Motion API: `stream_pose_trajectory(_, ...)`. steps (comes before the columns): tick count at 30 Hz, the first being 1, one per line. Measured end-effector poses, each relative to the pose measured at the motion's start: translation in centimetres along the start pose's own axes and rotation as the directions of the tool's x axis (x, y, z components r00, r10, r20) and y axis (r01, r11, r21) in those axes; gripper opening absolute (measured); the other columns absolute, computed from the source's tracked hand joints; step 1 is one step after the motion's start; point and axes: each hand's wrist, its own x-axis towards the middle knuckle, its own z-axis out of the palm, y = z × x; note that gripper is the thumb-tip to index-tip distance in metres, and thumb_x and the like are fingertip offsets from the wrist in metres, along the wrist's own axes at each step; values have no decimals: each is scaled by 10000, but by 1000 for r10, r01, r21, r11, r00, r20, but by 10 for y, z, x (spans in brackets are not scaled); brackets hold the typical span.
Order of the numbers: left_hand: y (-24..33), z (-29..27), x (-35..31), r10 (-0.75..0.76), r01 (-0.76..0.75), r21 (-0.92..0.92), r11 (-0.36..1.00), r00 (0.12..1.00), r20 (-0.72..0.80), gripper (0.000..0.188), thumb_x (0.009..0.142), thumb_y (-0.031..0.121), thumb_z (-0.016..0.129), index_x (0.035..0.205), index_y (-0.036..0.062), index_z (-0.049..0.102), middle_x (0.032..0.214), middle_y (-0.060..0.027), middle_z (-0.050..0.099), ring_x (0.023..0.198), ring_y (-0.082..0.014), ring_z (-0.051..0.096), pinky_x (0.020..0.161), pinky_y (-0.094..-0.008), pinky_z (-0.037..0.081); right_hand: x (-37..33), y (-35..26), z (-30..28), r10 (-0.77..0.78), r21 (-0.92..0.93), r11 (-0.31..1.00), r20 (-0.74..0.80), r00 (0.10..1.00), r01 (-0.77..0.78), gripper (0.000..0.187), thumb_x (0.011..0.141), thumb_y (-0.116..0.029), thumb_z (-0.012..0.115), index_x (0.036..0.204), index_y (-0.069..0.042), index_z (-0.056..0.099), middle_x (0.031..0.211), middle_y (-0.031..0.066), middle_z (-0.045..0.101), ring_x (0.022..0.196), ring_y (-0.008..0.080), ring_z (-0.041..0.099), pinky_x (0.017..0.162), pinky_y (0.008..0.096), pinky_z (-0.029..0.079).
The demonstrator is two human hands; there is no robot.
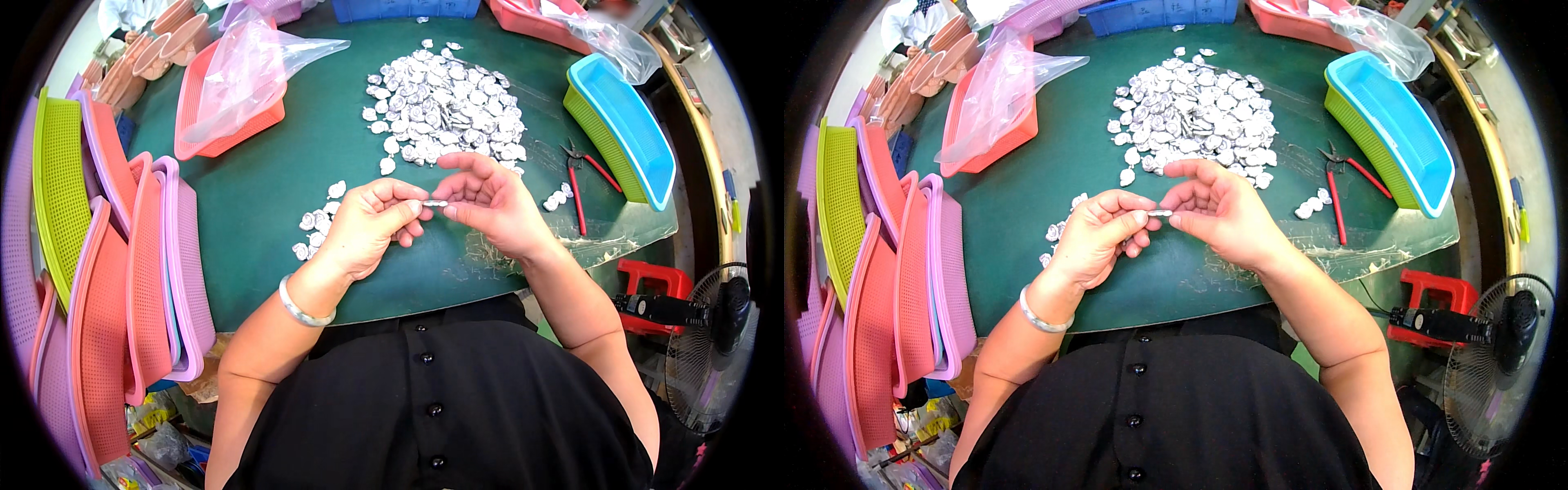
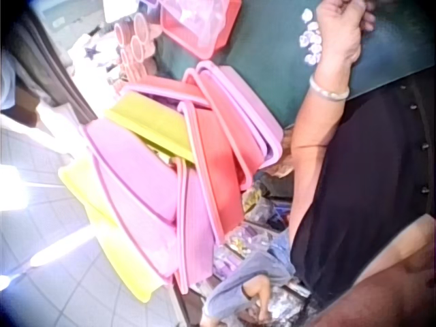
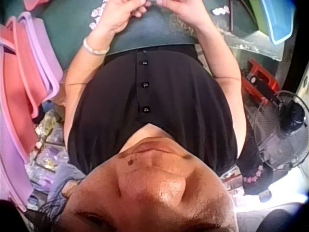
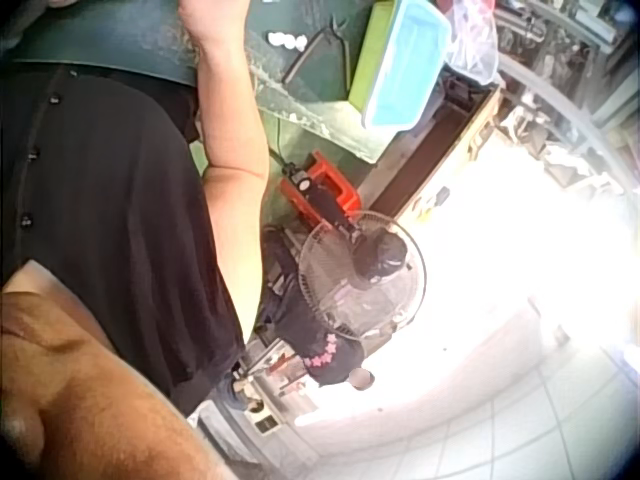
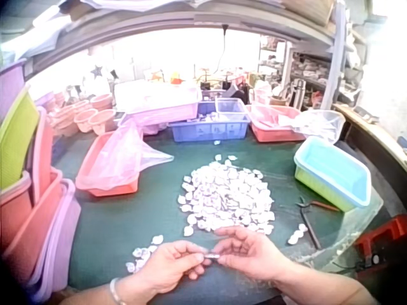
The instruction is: The person assembles small silver metal components on a green table. They pick up two pieces, fit them together, and occasionally use red-handled pliers to adjust the parts. The person works through a large pile of components, creating a growing stack of finished items.
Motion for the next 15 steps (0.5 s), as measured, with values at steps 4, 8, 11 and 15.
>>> stream_pose_trajectory(4, -2, -4, 1, 40, -41, 32, 999, 999, 14, 129, 877, 39, 575, 994, 7, 618, 863, -59, 629, 707, -106, 601, 592, -207, 479, -1, 2, 0, -108, -70, 992, 18, 994, 109, 469, 797, 102, 537, 1245, -10, 456, 989, 70, 602, 939, 115, 568, 837, 260, 462)
stream_pose_trajectory(8, -4, -5, 2, 51, -51, 32, 998, 999, 11, 126, 877, 40, 577, 992, 8, 618, 867, -48, 623, 724, -110, 604, 608, -211, 483, 6, 4, -11, -334, -571, 777, -17, 942, 265, 476, 774, 113, 503, 1232, -14, 463, 1026, 115, 600, 928, 222, 583, 846, 309, 455)
stream_pose_trajectory(11, -2, -4, 2, 35, -35, 36, 999, 999, 3, 121, 880, 33, 566, 987, 8, 616, 876, -48, 620, 732, -103, 595, 622, -208, 482, 12, 3, -14, -411, -871, 409, 88, 907, 270, 503, 733, 77, 549, 1220, -24, 483, 1055, 147, 595, 1035, 318, 524, 909, 386, 407)
stream_pose_trajectory(15, -1, -5, 2, 120, -114, 272, 955, 993, -6, 102, 868, 12, 545, 940, 16, 617, 851, -38, 618, 733, -103, 581, 625, -225, 472, 12, 6, -14, -369, -945, 210, 162, 915, 252, 490, 719, 60, 564, 1197, -26, 500, 1041, 145, 600, 1047, 301, 501, 923, 405, 383)
